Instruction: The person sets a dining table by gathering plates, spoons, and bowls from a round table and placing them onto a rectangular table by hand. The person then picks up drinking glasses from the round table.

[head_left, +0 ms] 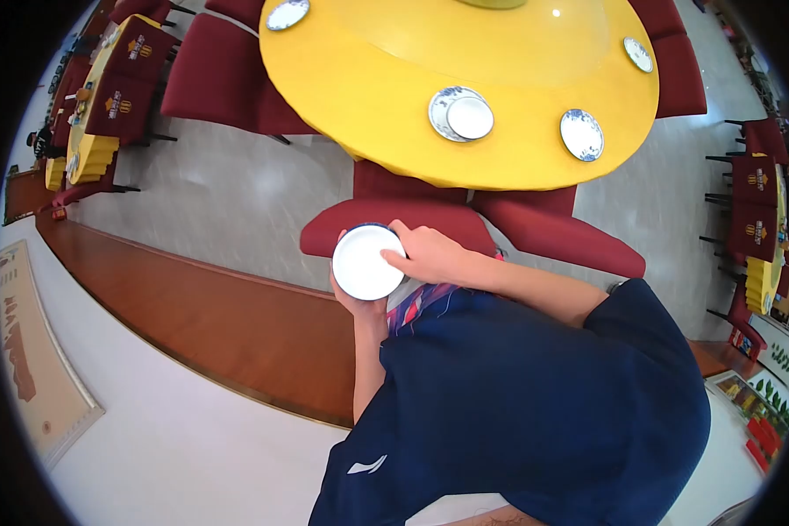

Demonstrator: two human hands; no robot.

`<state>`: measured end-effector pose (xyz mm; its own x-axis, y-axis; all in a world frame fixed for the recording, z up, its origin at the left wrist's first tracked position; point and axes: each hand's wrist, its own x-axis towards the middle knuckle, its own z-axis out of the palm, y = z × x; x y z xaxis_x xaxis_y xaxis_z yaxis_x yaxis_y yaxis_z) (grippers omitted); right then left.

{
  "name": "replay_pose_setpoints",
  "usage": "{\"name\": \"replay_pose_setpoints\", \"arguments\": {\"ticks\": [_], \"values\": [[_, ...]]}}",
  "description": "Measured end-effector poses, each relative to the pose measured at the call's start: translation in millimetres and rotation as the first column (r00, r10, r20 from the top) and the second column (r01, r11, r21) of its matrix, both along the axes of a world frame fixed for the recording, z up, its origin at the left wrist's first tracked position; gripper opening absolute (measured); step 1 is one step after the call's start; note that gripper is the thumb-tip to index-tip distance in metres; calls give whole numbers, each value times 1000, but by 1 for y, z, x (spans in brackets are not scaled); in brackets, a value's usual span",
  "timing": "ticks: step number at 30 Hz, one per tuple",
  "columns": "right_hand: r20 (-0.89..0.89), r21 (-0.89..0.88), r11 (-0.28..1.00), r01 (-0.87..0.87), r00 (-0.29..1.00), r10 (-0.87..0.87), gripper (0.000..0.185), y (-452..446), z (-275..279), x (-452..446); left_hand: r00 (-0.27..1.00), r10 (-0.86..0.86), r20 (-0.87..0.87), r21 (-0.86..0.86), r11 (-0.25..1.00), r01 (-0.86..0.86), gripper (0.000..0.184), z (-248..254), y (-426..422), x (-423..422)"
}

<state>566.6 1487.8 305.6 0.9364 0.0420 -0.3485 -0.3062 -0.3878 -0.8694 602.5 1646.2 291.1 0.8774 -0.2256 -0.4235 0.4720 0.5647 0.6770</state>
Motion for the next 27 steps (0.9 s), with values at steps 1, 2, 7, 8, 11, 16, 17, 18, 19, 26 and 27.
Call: {"name": "replay_pose_setpoints", "arguments": {"ticks": [1,2,7,8,11,16,17,18,19,26,27], "values": [[4,-14,1000,-2,1000,2,46,9,4,8,1000,17,-16,-46,999,-17,52,-5,18,7],[50,-111,991,-70,996,76,46,15,9,18,1000,4,-10,-100,995,-5,52,-4,32,17],[53,560,785,265,934,-353,47,-14,-113,63,989,44,-142,-7,999,-45,55,9,101,48],[-442,354,684,638,759,-478,58,-41,-130,72,992,15,-124,-24,1000,-18,56,10,113,56],[-736,329,33,944,278,-617,72,-109,-238,71,995,-52,-84,-48,998,48,61,16,151,66],[-748,305,-138,942,147,-647,67,-148,-260,90,993,-112,-24,-79,991,109,67,19,193,82],[-745,301,-164,939,124,-655,64,-147,-263,96,995,-70,-71,-146,988,59,63,14,201,89],[-743,301,-191,934,104,-661,61,-146,-267,98,993,-31,-116,-209,978,6,59,9,209,95],[-693,329,-249,911,53,-719,58,-150,-292,96,992,-60,-115,-106,993,48,67,1,220,103],[-668,279,-371,886,-99,-738,36,-140,-317,107,977,-131,-170,-112,987,113,65,6,278,190],[-634,287,-406,868,-147,-760,35,-148,-334,107,971,-170,-170,-126,981,150,65,3,277,209]]}}
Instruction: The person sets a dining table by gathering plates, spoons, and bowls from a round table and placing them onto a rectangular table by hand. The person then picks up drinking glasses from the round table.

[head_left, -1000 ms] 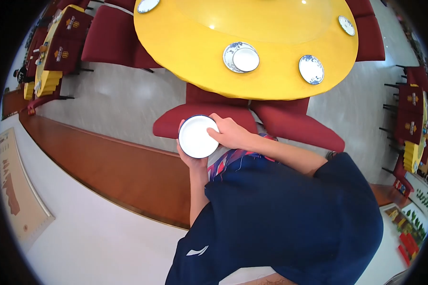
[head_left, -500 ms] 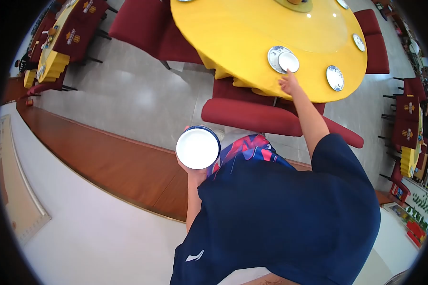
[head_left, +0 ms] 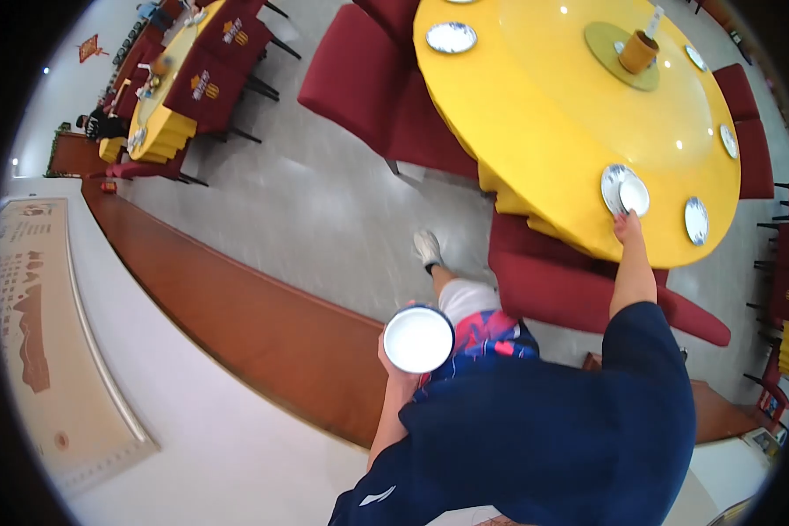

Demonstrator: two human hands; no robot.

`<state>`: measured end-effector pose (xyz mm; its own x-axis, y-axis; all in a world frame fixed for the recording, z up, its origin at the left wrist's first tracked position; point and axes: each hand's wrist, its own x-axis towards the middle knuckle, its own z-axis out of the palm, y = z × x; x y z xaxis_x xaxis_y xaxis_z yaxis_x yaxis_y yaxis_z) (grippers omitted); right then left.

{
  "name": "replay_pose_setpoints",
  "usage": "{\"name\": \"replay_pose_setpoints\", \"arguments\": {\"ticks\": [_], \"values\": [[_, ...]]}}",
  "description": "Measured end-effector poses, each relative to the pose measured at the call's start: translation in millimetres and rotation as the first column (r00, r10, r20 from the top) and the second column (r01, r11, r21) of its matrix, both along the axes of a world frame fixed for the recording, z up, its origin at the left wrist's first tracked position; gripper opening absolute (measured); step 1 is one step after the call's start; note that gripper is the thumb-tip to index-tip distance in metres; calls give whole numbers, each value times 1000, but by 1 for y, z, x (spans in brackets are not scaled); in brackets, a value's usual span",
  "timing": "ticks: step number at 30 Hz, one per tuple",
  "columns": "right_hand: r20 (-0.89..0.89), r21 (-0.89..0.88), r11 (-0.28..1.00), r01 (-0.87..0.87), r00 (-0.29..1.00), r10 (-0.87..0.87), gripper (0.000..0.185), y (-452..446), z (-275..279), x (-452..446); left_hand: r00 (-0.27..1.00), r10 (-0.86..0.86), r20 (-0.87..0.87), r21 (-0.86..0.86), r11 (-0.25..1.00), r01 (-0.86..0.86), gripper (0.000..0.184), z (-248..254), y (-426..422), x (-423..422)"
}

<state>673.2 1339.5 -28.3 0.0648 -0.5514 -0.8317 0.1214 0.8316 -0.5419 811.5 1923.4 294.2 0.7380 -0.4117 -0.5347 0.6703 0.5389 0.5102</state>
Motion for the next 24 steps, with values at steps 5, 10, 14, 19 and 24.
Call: {"name": "replay_pose_setpoints", "arguments": {"ticks": [5,10,14,19,24], "values": [[-106,-209,978,16,994,-39,31,-9,-9,16,992,-111,-66,-57,993,107,65,-20,24,107],[-192,-302,952,45,976,-107,32,42,99,84,967,-249,-59,-201,952,233,66,5,28,204],[-149,-397,857,-328,945,292,38,135,192,184,982,-187,-37,-184,967,177,65,10,33,258],[-122,-412,590,-694,684,719,34,311,320,342,992,-123,-37,-4,992,123,64,-22,58,328],[-210,-581,34,-813,190,959,32,435,390,436,990,-116,-77,53,991,121,65,-5,68,398]]}}
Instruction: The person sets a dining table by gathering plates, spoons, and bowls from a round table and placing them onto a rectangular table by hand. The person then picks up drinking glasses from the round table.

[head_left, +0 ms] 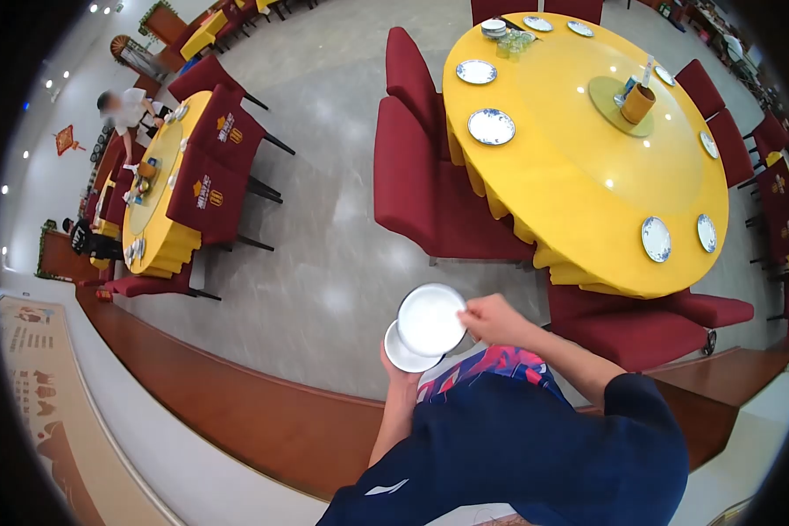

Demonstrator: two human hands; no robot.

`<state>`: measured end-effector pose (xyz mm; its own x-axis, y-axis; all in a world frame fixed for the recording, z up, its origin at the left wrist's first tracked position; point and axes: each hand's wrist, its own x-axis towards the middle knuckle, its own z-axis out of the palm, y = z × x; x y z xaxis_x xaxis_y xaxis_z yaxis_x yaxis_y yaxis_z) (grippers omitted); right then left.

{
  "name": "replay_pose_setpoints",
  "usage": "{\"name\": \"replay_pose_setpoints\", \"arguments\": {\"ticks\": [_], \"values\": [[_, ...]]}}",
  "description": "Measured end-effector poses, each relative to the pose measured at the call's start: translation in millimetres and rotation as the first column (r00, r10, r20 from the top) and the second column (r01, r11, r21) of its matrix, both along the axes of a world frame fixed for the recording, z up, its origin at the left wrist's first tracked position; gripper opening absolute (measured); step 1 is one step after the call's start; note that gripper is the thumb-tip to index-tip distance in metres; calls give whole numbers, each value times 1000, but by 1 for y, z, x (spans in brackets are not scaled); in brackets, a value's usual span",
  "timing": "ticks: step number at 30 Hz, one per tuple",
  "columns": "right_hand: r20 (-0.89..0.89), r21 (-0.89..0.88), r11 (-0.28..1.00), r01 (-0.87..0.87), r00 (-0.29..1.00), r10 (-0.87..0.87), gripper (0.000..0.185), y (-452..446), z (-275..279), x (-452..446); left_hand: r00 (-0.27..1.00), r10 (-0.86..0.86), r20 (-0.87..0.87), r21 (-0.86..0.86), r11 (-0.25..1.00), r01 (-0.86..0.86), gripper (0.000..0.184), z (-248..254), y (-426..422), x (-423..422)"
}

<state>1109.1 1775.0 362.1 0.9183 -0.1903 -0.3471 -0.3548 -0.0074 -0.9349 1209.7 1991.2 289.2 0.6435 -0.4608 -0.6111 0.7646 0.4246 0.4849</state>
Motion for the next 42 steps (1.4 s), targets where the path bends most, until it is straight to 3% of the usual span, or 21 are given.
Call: {"name": "replay_pose_setpoints", "arguments": {"ticks": [1,2,4,6,12,14,15,16,18,19,22,24,26,28,30,36,40,42], "values": [[42,-32,997,-64,997,66,34,19,10,14,998,-57,-1,-122,991,56,63,-4,13,16],[17,-34,992,-125,992,126,33,36,15,29,997,-74,1,-125,989,74,63,1,22,31],[-54,-2,974,-227,972,227,34,64,24,57,956,-188,225,-79,975,210,60,10,37,59],[-89,-10,973,-232,969,231,34,90,27,84,969,-176,174,-167,964,205,56,15,64,81],[-153,-50,967,-248,959,238,36,157,19,168,977,-151,150,-34,987,158,56,24,117,164],[-123,-127,963,-239,967,224,37,176,18,196,979,-147,139,-137,977,166,55,17,137,196],[-134,-120,964,-238,966,222,37,183,18,210,996,-59,74,-68,996,64,56,7,145,210],[-129,-244,942,-232,970,206,39,189,16,221,996,-65,55,-62,996,69,56,-4,154,222],[-114,-475,855,-207,978,173,45,197,14,241,993,-120,15,-219,968,121,56,-7,159,248],[-201,-415,881,-228,967,156,52,197,16,253,993,-115,33,-204,972,119,58,-8,156,259],[-213,-420,902,-103,977,12,52,196,24,293,989,-129,68,-163,977,138,59,4,140,301],[-183,-414,908,-55,983,-24,59,188,-1,319,979,-190,71,-153,968,199,59,5,126,334],[18,-262,960,102,995,-100,62,178,-7,350,960,-266,88,-129,952,276,58,8,113,368],[-156,-57,998,36,987,-44,56,160,-8,384,954,-297,49,22,955,296,56,7,88,405],[-185,159,977,145,976,-115,56,140,-16,413,901,-406,152,-61,906,419,54,6,52,447],[-148,291,892,346,937,-315,52,61,-30,518,837,-543,72,22,840,543,56,2,-42,568],[-167,327,872,364,931,-326,52,8,-17,584,807,-586,74,93,810,580,55,17,-105,641],[-166,437,779,450,891,-422,57,-13,-20,617,794,-603,79,56,797,601,55,13,-128,675]]}}
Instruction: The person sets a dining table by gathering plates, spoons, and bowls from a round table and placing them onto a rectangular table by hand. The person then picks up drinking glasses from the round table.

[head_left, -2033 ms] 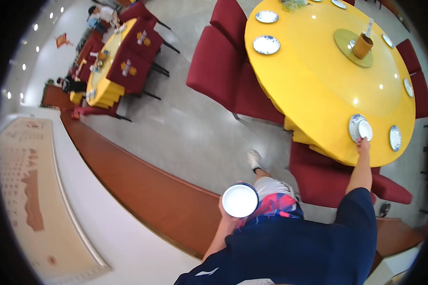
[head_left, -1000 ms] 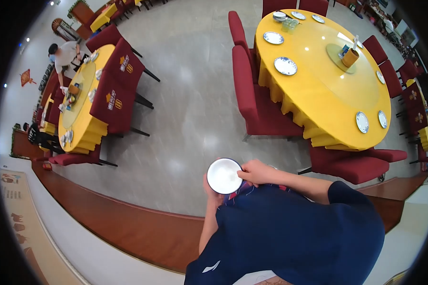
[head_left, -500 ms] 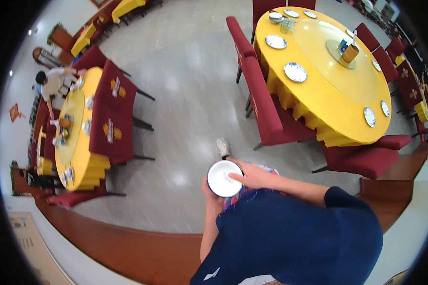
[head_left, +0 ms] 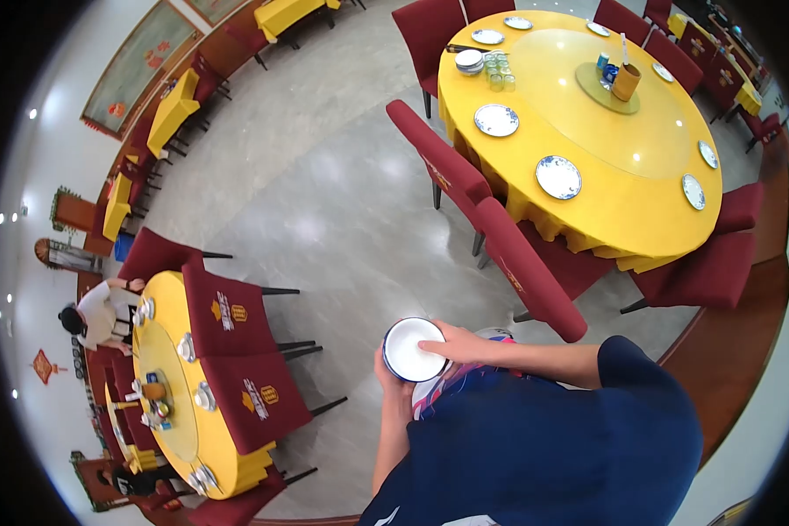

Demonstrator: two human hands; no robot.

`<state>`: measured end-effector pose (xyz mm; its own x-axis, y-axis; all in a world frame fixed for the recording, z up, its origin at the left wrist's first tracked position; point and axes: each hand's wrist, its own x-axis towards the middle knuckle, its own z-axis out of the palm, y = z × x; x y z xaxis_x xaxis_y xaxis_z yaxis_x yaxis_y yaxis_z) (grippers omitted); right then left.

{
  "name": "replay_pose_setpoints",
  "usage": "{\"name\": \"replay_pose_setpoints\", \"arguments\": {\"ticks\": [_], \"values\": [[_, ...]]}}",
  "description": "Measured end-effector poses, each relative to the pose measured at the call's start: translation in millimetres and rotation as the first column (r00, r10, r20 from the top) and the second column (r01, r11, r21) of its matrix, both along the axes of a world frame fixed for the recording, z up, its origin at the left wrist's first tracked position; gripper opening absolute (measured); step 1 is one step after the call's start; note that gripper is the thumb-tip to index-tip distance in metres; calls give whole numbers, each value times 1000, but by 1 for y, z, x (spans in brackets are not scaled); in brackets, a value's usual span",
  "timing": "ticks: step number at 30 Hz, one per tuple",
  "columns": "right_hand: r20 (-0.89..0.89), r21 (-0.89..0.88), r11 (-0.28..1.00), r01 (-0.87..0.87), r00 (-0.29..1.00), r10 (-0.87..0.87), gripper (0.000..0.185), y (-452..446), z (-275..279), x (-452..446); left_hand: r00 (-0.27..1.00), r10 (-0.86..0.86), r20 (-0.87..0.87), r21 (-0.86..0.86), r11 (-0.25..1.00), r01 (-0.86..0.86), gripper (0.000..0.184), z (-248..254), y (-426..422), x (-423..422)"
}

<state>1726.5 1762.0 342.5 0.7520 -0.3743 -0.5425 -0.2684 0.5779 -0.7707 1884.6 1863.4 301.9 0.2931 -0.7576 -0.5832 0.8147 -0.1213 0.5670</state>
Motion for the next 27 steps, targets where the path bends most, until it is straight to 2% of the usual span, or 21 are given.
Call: {"name": "replay_pose_setpoints", "arguments": {"ticks": [2,4,8,9,10,13,15,16,18,20,22,25,26,27], "values": [[9,47,999,14,1000,-15,59,-20,-7,24,999,-29,-25,-38,999,28,55,2,-30,25],[27,42,992,123,992,-124,59,-37,-26,49,997,-54,49,-100,993,59,54,6,-63,44],[-11,142,943,300,953,-301,55,-69,-59,88,984,-173,46,-77,981,176,53,-24,-120,87],[33,151,921,359,929,-368,55,-79,-68,97,976,-214,37,-76,973,216,53,-30,-136,96],[78,162,894,418,897,-434,54,-88,-74,107,966,-256,30,-75,963,257,52,-30,-154,106],[61,203,836,510,845,-531,51,-119,-91,129,931,-364,19,-82,927,365,51,-28,-203,129],[101,284,728,624,736,-669,49,-138,-95,154,882,-469,49,-143,871,471,51,-22,-238,152],[105,282,721,633,726,-679,49,-148,-96,164,851,-519,79,-189,831,524,52,-20,-255,165],[123,394,644,656,657,-744,46,-178,-81,185,802,-587,111,-222,772,596,56,-6,-292,193],[162,385,611,692,601,-783,43,-207,-75,208,737,-656,164,-240,698,675,52,1,-327,214],[177,389,569,725,547,-818,43,-236,-69,227,694,-703,156,-259,649,715,56,8,-363,235],[206,374,464,803,416,-886,41,-279,-77,246,546,-660,516,-298,459,837,64,-8,-413,253],[147,365,388,847,359,-922,37,-293,-63,250,538,-675,505,-293,452,843,64,-3,-424,258],[159,384,380,842,345,-925,35,-308,-71,247,526,-738,423,-296,436,850,63,8,-434,263]]}}
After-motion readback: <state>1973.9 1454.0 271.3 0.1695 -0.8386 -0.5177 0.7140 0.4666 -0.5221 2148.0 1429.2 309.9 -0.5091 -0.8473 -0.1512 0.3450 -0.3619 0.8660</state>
